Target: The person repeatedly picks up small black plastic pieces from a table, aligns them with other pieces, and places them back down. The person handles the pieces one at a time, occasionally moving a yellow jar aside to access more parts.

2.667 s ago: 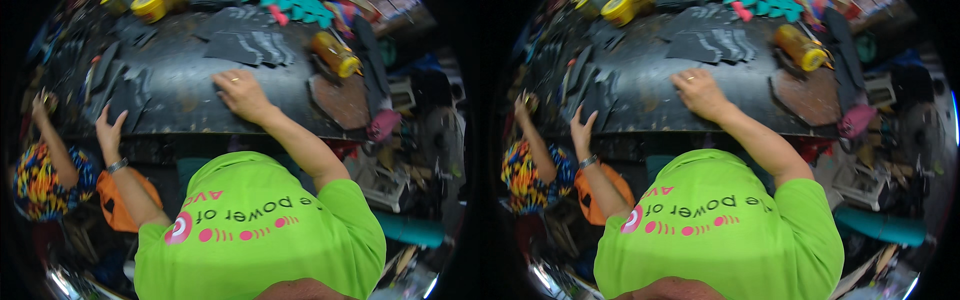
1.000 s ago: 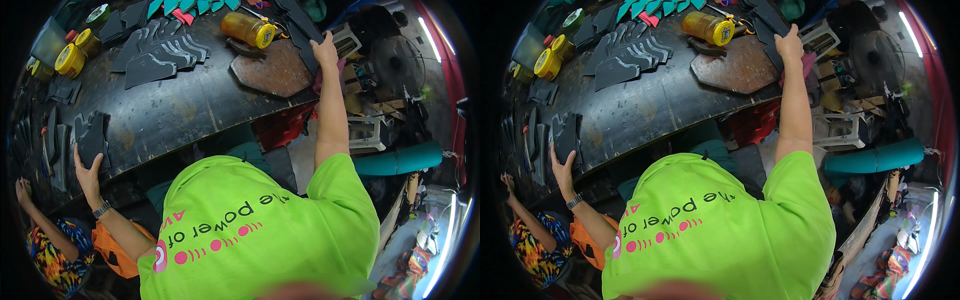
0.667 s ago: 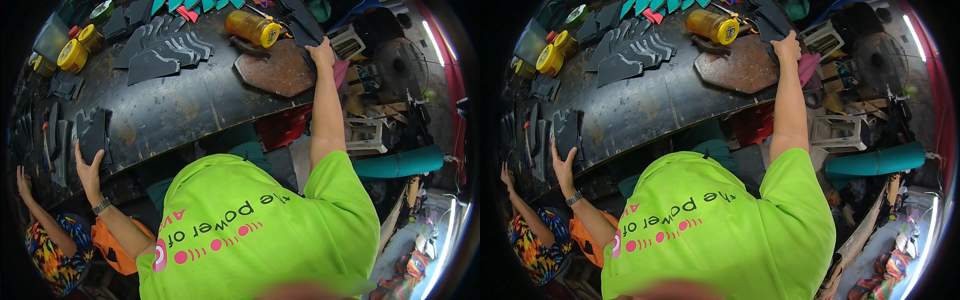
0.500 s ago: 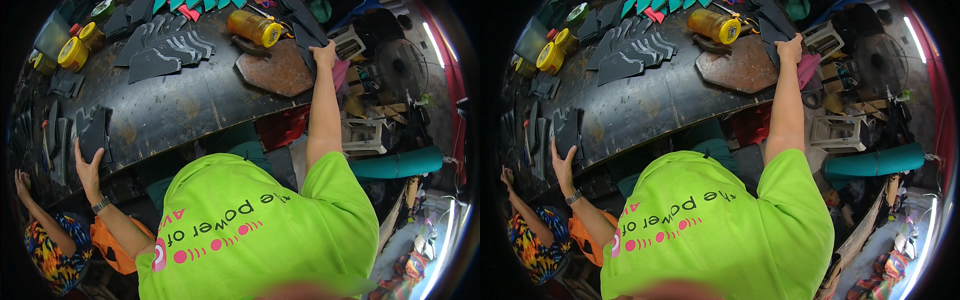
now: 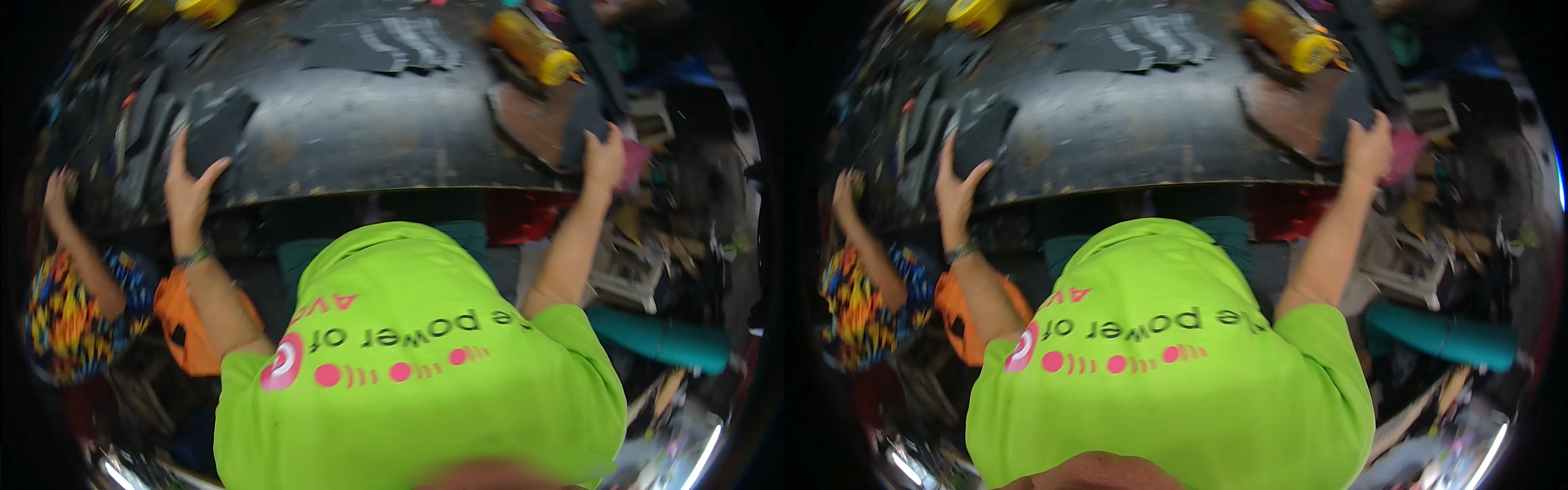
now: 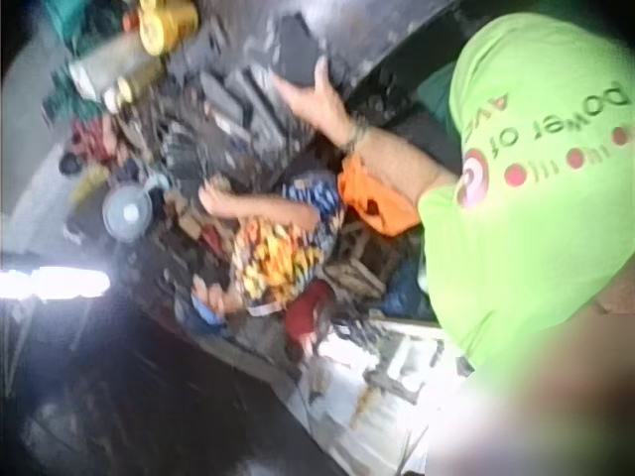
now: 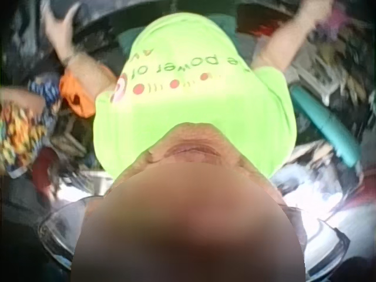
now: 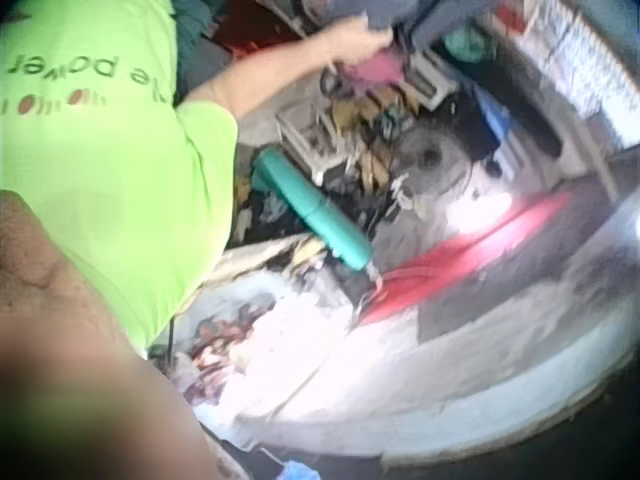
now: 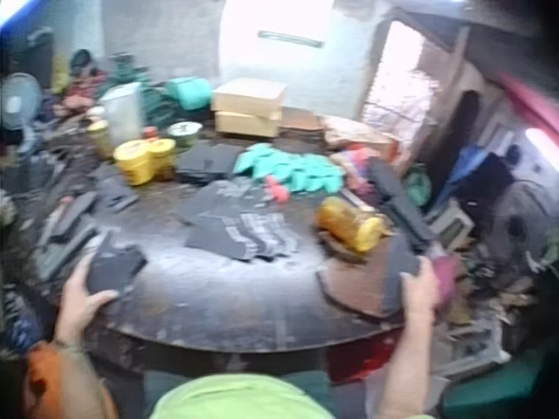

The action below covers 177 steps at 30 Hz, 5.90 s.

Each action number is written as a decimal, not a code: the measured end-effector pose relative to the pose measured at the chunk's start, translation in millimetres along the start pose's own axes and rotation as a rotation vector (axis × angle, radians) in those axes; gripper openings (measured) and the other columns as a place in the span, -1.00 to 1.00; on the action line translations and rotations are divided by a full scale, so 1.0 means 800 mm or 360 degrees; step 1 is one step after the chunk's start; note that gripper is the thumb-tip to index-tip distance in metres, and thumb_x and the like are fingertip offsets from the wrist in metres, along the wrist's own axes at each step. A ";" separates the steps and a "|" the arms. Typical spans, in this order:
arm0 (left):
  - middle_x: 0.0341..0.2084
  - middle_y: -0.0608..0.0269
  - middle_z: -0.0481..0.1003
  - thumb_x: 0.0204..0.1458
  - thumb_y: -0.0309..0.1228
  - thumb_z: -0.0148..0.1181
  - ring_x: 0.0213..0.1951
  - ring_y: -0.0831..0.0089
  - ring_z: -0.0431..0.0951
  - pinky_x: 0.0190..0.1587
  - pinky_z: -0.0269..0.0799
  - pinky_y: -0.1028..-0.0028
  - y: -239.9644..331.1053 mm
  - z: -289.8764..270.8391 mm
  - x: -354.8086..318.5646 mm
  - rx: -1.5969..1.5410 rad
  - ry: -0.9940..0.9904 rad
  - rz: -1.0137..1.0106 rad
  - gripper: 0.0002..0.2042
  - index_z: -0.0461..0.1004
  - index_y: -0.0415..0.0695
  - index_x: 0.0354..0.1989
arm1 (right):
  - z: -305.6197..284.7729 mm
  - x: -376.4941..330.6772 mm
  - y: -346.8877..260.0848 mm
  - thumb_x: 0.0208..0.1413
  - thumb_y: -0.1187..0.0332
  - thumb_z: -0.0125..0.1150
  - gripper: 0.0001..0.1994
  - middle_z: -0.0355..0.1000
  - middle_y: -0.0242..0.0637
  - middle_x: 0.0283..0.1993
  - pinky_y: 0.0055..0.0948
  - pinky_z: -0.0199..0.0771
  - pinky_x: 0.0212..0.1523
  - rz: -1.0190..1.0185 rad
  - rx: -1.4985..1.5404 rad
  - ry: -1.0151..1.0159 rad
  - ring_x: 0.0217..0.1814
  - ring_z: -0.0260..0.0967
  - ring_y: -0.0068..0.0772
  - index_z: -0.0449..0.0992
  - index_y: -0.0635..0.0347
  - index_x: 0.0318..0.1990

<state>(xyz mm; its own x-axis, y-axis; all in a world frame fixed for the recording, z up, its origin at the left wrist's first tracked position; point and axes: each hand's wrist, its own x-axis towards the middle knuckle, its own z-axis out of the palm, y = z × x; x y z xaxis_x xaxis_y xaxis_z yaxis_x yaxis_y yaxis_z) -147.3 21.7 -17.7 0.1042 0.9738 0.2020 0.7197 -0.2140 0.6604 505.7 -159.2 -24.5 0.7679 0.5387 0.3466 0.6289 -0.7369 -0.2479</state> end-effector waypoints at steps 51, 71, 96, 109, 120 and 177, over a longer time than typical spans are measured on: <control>-0.07 0.30 0.48 -0.10 -0.46 0.61 -0.12 0.48 0.51 -0.10 0.45 0.52 0.065 0.055 -0.028 -0.0743 0.0629 0.0330 -0.63 0.57 -0.21 -0.14 | -0.026 -0.251 -0.333 0.23 0.52 0.34 -0.10 0.43 0.05 0.20 -0.29 0.58 0.15 -0.0138 0.2443 -0.2132 0.17 0.54 -0.19 -0.11 0.20 0.61; 0.07 0.01 0.50 -0.04 -0.03 0.54 0.13 0.02 0.49 0.21 0.41 0.16 0.013 0.032 -0.024 0.0601 0.0269 -0.0198 -0.32 0.54 -0.04 0.26 | -0.019 -0.106 -0.274 -0.01 0.66 0.10 -0.21 0.42 0.07 0.32 -0.08 0.44 0.28 -0.1366 0.0603 -0.1114 0.30 0.43 0.15 0.26 0.01 0.48; 0.12 -0.06 0.61 0.20 -0.34 0.37 0.19 0.16 0.60 0.24 0.45 0.30 0.037 0.052 0.002 0.0158 -0.0048 -0.0084 -0.55 0.51 -0.17 0.25 | -0.050 -0.032 -0.056 -0.02 -0.15 0.49 -0.01 0.53 0.09 0.24 0.02 0.43 0.26 0.0130 -0.0071 -0.0363 0.29 0.49 0.20 0.15 -0.04 0.53; 0.15 -0.02 0.59 0.18 -0.40 0.35 0.21 0.16 0.58 0.27 0.41 0.32 0.026 0.063 -0.001 0.0072 0.0041 -0.0006 -0.55 0.51 -0.20 0.25 | -0.020 -0.031 -0.055 -0.17 0.22 0.65 -0.01 0.58 0.03 0.06 0.06 0.47 0.18 0.0072 0.0040 0.0135 0.16 0.53 0.18 0.19 0.01 0.46; 0.01 0.05 0.63 0.12 -0.45 0.38 0.09 0.24 0.63 0.19 0.47 0.34 0.032 0.065 -0.015 -0.0161 0.0135 0.0153 -0.59 0.55 -0.20 0.17 | 0.008 0.002 -0.018 0.05 0.82 0.24 -0.36 0.47 -0.20 -0.06 -0.46 0.51 0.03 0.0099 0.2004 0.0797 -0.07 0.45 -0.44 0.33 0.17 0.30; 0.28 -0.02 0.36 0.06 -0.21 0.46 0.36 -0.01 0.31 0.44 0.03 -0.15 0.084 0.082 -0.045 0.0358 0.0011 0.0215 -0.49 0.53 -0.03 0.19 | 0.008 -0.191 -0.297 0.16 0.58 0.33 -0.76 0.53 -0.49 -0.24 -0.60 0.42 -0.14 -0.0429 0.2207 -0.1657 -0.20 0.40 -0.69 0.64 0.25 -0.02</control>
<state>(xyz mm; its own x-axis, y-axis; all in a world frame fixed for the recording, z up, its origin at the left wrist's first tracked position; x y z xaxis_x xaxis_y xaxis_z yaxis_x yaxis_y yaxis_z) -57.4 -23.0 -27.9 0.2054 0.9368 0.2831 0.8341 -0.3189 0.4500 239.5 -64.1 -24.3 0.0366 0.9989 -0.0303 -0.0556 -0.0283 -0.9981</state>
